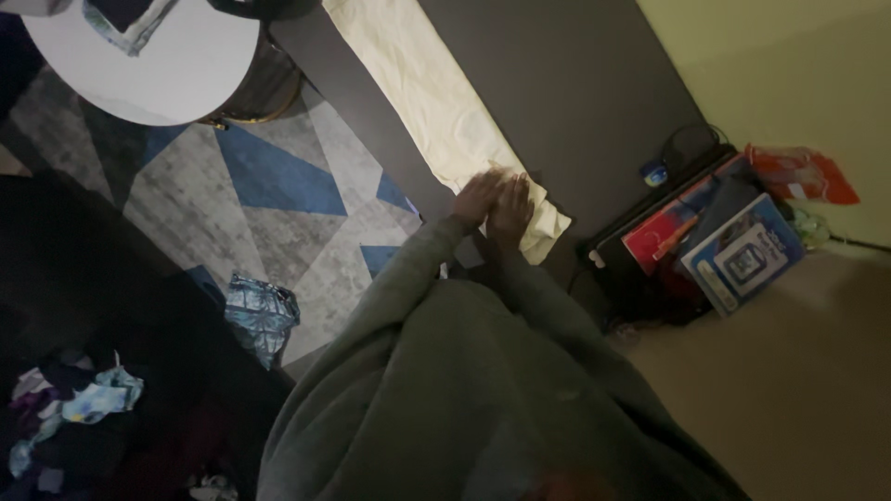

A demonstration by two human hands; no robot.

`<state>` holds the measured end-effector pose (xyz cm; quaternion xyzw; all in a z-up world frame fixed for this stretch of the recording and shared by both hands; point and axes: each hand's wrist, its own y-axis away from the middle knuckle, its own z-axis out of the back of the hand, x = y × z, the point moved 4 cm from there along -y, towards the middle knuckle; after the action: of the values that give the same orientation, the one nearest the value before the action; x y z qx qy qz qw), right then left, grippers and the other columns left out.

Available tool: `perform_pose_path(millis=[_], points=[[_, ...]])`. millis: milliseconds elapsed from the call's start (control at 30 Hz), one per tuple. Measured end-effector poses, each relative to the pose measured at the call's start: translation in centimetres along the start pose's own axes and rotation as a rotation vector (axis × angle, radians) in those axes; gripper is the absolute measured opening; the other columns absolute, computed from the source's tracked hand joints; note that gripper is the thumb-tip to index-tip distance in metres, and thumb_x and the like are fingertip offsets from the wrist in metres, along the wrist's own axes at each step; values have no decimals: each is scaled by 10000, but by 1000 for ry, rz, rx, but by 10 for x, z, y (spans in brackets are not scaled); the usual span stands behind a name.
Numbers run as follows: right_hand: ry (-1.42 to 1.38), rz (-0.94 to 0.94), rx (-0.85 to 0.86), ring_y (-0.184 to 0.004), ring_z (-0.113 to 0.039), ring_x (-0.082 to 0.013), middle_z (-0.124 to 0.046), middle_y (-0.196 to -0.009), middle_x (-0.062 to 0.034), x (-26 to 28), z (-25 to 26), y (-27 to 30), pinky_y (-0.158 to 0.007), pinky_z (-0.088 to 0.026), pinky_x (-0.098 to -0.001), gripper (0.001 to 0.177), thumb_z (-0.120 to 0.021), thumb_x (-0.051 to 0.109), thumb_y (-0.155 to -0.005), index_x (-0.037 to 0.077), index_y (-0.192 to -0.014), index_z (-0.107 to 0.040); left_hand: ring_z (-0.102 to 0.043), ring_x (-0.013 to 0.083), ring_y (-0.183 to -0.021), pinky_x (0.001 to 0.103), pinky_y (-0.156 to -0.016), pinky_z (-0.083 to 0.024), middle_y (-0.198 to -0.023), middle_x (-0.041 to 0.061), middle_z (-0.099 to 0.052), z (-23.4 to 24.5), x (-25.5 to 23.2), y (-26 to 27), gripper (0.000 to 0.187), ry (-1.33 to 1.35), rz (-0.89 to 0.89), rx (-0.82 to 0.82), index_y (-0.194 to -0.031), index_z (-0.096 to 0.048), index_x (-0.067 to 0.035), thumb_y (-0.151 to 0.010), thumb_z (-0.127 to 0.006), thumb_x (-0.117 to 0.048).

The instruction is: The person folds a light-colored shirt and a dark-colored shirt one at a time on a desk, smoothing the fabric with their hands before placing the folded items on a nearby table.

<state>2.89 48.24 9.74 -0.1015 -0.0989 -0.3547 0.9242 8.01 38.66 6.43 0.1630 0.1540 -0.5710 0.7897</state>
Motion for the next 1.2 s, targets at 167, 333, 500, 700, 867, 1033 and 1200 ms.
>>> perform_pose_path(millis=[167,333,500,700,867,1033,1200], points=[[-44,10,96,-1558,-322,-320,-334,-1676,-179,-13,6,0,-1239,-242,-546,711,-543,432,-1067,16,-1610,-347,-142,241,-1584,512,-1271,-123,-1722,51,-156,7,20,6,638,-15,-65,100,-1640,-242,-146,-1064,-449,-326],[-51,-42,186,-1564,-285,-346,-305,-1683,-207,-30,16,16,-1249,-221,-558,746,-547,438,-1044,1,-1607,-330,-131,228,-1596,525,-1276,-127,-1735,26,-131,3,25,7,656,-39,-76,173,-1654,-202,-183,-1075,-444,-376],[-22,-76,169,-1571,-257,-353,-265,-1693,-198,-39,28,34,-1239,-214,-594,807,-548,482,-1030,14,-1626,-271,-120,262,-1599,557,-1263,-132,-1740,41,-122,-2,26,5,678,-32,-87,195,-1656,-198,-173,-1074,-482,-372],[20,-24,143,-1586,-247,-366,-237,-1712,-209,-38,37,45,-1252,-215,-611,817,-516,491,-1062,9,-1648,-212,-141,257,-1603,561,-1267,-147,-1738,39,-122,-4,28,4,681,-14,-87,191,-1651,-212,-169,-1063,-494,-366],[77,-142,242,-1561,-248,-379,-256,-1687,-212,-37,33,39,-1236,-199,-620,850,-567,487,-1001,-26,-1608,-267,-151,281,-1604,526,-1271,-159,-1741,99,-148,0,22,8,673,21,-116,123,-1657,-227,-106,-1064,-493,-279],[-39,-116,136,-1532,-310,-392,-335,-1648,-256,-35,31,35,-1221,-219,-606,771,-598,379,-998,-55,-1577,-332,-181,283,-1609,490,-1290,-179,-1739,144,-177,-4,20,31,663,0,-216,110,-1663,-232,-56,-1070,-468,-239],[-368,242,-216,-1558,-389,-430,-398,-1645,-238,-54,51,6,-1278,-372,-520,485,-539,130,-1166,-52,-1584,-374,-219,288,-1599,455,-1296,-199,-1733,172,-207,-2,21,59,647,-545,-718,-124,-1676,-240,-27,-1082,-422,-209]])
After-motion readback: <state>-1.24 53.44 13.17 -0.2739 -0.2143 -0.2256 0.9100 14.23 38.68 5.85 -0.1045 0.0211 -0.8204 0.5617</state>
